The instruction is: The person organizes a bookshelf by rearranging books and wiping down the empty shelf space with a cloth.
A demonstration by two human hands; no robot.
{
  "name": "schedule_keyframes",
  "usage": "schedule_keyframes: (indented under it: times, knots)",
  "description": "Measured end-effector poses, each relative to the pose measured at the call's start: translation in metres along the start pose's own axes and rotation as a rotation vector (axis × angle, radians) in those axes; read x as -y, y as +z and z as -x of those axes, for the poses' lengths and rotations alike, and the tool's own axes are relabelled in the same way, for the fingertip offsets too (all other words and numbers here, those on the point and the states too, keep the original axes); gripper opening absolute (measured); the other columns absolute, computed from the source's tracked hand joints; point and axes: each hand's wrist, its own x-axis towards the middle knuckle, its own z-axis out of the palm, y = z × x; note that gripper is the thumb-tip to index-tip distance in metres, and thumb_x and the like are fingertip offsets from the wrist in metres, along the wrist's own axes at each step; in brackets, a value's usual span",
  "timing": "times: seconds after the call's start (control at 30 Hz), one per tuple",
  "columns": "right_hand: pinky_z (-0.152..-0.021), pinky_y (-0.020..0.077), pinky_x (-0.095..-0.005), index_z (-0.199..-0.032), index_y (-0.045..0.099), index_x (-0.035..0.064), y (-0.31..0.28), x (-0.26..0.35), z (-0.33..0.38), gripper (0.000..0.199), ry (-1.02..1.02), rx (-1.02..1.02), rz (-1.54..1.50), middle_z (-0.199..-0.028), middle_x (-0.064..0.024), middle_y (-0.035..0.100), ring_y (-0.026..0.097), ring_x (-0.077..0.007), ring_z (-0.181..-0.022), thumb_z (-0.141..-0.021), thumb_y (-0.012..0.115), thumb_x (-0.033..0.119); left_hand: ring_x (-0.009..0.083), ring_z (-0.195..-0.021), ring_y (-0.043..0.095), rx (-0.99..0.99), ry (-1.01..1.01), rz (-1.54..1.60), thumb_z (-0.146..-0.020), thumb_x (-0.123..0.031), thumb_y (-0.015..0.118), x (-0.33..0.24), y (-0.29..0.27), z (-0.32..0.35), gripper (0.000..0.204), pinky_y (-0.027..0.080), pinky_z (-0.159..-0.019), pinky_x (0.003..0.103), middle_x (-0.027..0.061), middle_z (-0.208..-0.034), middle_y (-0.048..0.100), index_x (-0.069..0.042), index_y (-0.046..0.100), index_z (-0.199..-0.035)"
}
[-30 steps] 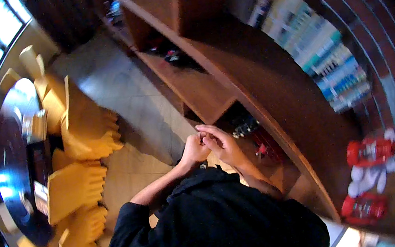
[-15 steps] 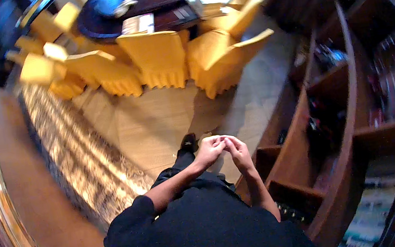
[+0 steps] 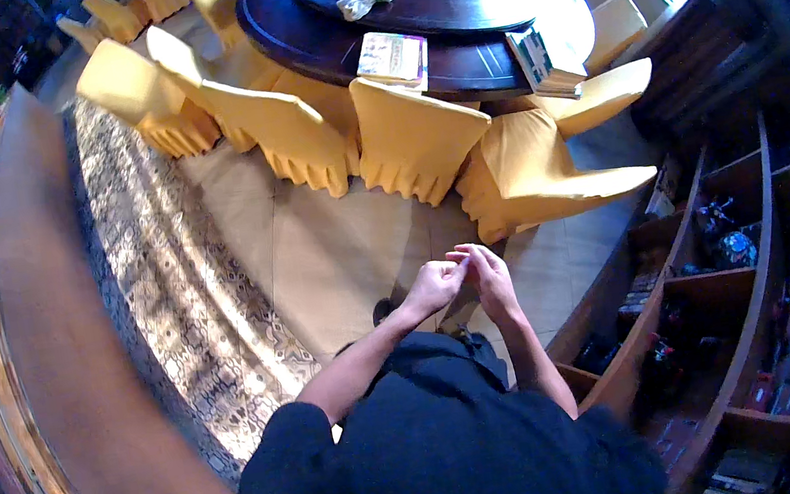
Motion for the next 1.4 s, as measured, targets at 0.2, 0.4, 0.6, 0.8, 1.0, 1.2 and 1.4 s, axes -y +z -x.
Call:
schedule_keyframes:
  times: [0.2, 0.4, 0.6, 0.8, 1.0, 1.2, 1.4]
  knots:
    - [-0.086, 0.0523, -0.0339, -0.117, 0.057, 0.0008, -0.020, 0.030, -0.102, 0.031, -0.008, -0.027, -0.010, -0.107, -0.0119, 0.066, 0.065, -0.0190, -0.094, -0.098, 0.053, 0.025, 0.0175, -0.050, 0.033, -0.129, 0.009, -0.020, -0.094, -0.036, 0.055, 0.020, -0.028, -0.082, 0.049, 0.032, -0.048, 0.038, 0.0100, -0.052, 0.037, -0.001, 0.045, -0.062]
    - [-0.076, 0.0518, -0.0274, -0.112, 0.060, 0.0024, -0.146, 0.099, -0.263, 0.026, -0.209, -0.145, 0.120, -0.097, -0.0062, 0.066, 0.063, -0.0134, -0.085, -0.092, 0.060, 0.020, 0.0098, -0.053, 0.027, -0.233, 0.042, 0.124, -0.093, -0.028, 0.061, -0.010, -0.020, -0.173, 0.048, 0.025, -0.046, 0.034, 0.0006, -0.055, 0.028, -0.005, 0.034, -0.060]
    - [-0.087, 0.0490, -0.0308, -0.119, 0.056, -0.0052, -0.350, 0.227, -0.471, 0.051, -0.466, -0.576, 0.409, -0.109, -0.0132, 0.064, 0.061, -0.0191, -0.098, -0.082, 0.073, 0.025, 0.0138, -0.060, 0.049, -0.177, 0.009, -0.069, -0.088, -0.020, 0.065, -0.072, 0.022, -0.331, 0.025, 0.043, -0.057, 0.031, 0.0054, -0.065, 0.052, -0.002, 0.050, -0.077]
    - [-0.096, 0.0434, -0.0316, -0.139, 0.036, -0.0080, -0.462, 0.281, -0.585, 0.098, -0.088, -0.424, 0.753, -0.127, -0.0212, 0.054, 0.054, -0.0246, -0.116, -0.074, 0.076, 0.054, 0.0197, -0.089, 0.062, -0.051, -0.039, 0.009, -0.086, -0.029, 0.067, -0.059, 0.118, -0.545, 0.042, 0.050, -0.082, 0.033, 0.0134, -0.098, 0.064, 0.000, 0.054, -0.113]
    - [-0.095, 0.0406, -0.0301, -0.118, 0.064, 0.0048, -0.467, 0.283, -0.612, 0.061, 0.144, -0.123, 0.641, -0.111, -0.0035, 0.064, 0.055, -0.0126, -0.104, -0.083, 0.067, 0.054, 0.0267, -0.112, 0.054, -0.031, -0.155, 0.046, -0.084, -0.040, 0.069, -0.053, 0.166, -0.698, 0.078, 0.044, -0.096, 0.035, 0.0233, -0.123, 0.054, 0.009, 0.034, -0.134]
    - [-0.074, 0.0489, -0.0250, -0.111, 0.065, 0.0033, -0.472, 0.272, -0.623, 0.049, 0.264, -0.095, 0.401, -0.096, -0.0012, 0.066, 0.061, -0.0088, -0.083, -0.085, 0.068, 0.045, 0.0392, -0.135, 0.034, -0.059, -0.243, -0.048, -0.075, -0.057, 0.069, -0.041, 0.196, -0.762, 0.116, 0.029, -0.110, 0.036, 0.0347, -0.143, 0.031, 0.013, 0.008, -0.144]
    - [-0.069, 0.0509, -0.0260, -0.111, 0.062, 0.0042, -0.493, 0.254, -0.622, 0.044, 0.210, -0.125, 0.300, -0.094, -0.0006, 0.065, 0.061, -0.0091, -0.079, -0.090, 0.063, 0.042, 0.0411, -0.136, 0.024, -0.246, -0.606, -0.003, -0.062, -0.076, 0.066, -0.068, 0.206, -0.768, 0.128, 0.024, -0.112, 0.047, 0.0302, -0.144, 0.023, 0.003, 0.013, -0.147]
